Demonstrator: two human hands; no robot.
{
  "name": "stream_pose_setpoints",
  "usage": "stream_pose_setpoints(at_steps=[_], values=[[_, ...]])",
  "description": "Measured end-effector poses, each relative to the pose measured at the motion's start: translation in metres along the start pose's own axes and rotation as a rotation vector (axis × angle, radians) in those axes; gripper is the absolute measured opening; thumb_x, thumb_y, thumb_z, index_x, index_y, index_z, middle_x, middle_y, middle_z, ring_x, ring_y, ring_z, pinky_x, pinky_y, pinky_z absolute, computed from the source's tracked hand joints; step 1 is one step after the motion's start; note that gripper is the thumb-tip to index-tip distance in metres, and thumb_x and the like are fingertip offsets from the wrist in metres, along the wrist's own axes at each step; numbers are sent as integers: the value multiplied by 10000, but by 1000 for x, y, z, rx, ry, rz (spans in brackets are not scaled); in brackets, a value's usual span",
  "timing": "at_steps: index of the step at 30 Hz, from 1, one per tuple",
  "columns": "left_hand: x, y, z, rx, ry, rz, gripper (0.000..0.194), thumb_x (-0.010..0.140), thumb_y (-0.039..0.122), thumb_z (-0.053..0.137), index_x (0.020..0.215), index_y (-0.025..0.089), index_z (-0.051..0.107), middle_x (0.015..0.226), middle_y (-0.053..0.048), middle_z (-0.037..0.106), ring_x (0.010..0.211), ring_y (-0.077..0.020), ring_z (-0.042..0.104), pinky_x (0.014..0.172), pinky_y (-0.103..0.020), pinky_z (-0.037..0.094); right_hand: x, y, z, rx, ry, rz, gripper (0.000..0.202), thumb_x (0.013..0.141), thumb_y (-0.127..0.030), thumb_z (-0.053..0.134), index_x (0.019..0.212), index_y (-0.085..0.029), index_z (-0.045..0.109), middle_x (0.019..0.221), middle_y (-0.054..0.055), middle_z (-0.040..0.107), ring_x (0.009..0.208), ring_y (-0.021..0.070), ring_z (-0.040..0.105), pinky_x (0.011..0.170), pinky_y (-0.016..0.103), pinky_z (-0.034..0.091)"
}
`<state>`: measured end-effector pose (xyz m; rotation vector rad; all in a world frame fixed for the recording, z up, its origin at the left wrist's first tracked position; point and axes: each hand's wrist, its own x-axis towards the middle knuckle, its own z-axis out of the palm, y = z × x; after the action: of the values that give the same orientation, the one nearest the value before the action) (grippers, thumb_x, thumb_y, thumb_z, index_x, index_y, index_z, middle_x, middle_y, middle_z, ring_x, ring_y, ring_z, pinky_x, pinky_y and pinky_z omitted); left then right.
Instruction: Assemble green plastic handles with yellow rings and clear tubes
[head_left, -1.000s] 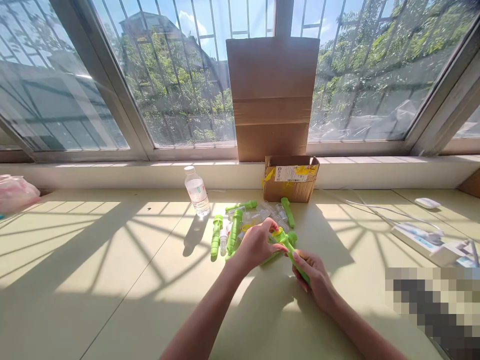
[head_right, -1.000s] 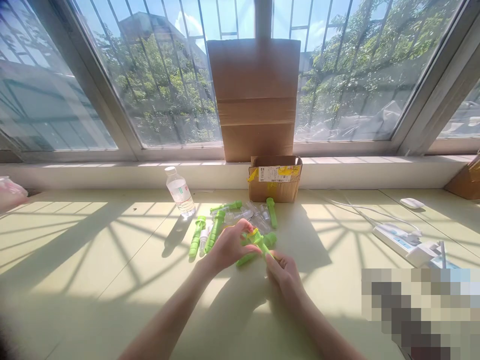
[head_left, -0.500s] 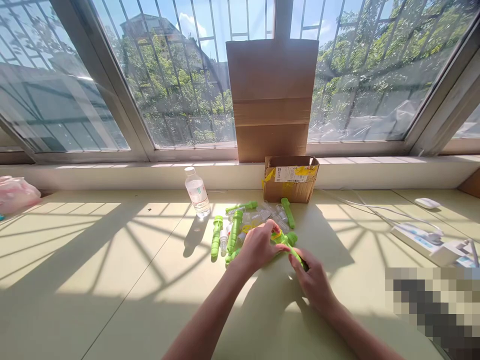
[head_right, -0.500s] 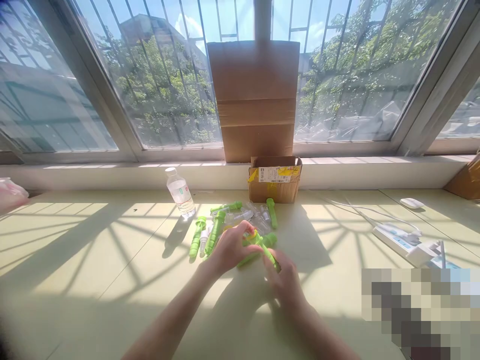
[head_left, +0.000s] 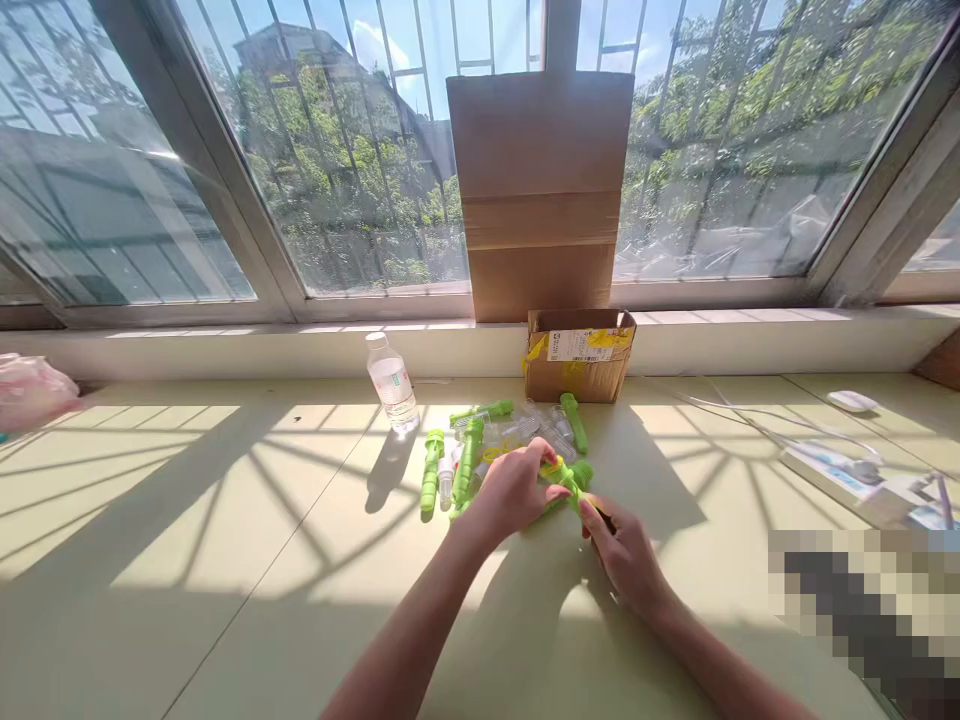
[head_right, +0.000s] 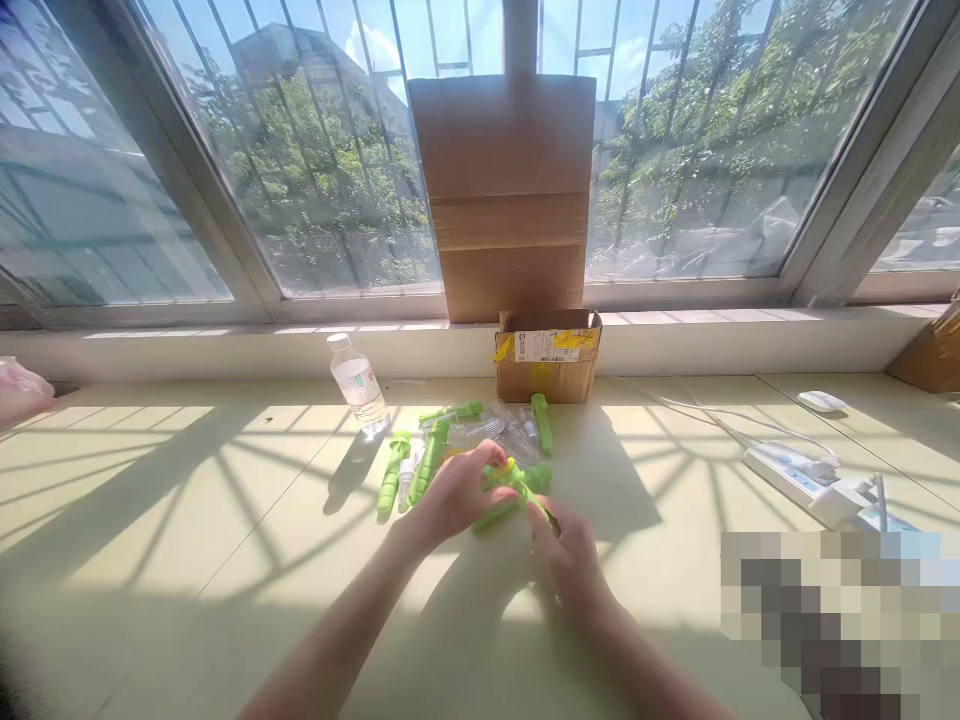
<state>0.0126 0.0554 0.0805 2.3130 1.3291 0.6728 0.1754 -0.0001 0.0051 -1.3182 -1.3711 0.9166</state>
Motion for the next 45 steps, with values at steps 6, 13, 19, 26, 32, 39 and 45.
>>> stream_pose_setpoints(at_steps=[6,13,19,26,32,39,45], values=[[-1,2,0,14,-5,-20,245,782,327,680,950,228,532,1004,4,694,834,-202,659,764,-323,477,5,6,-1,77,-10,37,316,814,-493,587,834,-178,589,549,-38,476,492,120,430,471,235,334],[0,2,3,64,11,-15,259,794,357,689,942,223,525,974,3,689,805,-201,653,733,-322,469,6,13,-1,-19,-1,-42,295,784,-380,621,1009,-198,563,714,2,613,587,148,512,568,265,418],[0,2,6,92,53,1,261,793,367,690,944,224,532,963,1,685,788,-202,649,709,-321,466,4,14,-2,-6,54,-41,268,792,-385,618,970,-186,593,741,5,604,575,135,506,534,251,401],[-1,2,2,72,26,57,237,808,340,650,981,227,534,981,-17,669,723,-180,634,671,-317,473,5,17,-1,59,71,-22,347,795,-449,631,1006,-177,586,685,-8,557,574,134,461,511,248,381],[-1,1,3,30,26,74,183,835,310,608,981,229,534,1027,-40,662,773,-191,640,698,-344,496,3,12,-2,111,17,14,376,829,-511,587,1007,-181,555,679,5,603,502,118,435,462,244,347],[-1,-6,6,66,32,63,170,836,308,604,974,243,530,1009,-40,665,842,-224,644,721,-374,502,5,12,-2,86,20,18,363,802,-502,622,973,-187,571,781,21,616,514,115,487,452,238,375],[-2,-9,8,79,31,53,167,844,318,599,979,244,536,1001,-26,662,842,-212,641,725,-351,497,7,20,-2,-10,53,-15,351,755,-428,676,984,-178,584,823,32,630,574,134,539,512,244,412]])
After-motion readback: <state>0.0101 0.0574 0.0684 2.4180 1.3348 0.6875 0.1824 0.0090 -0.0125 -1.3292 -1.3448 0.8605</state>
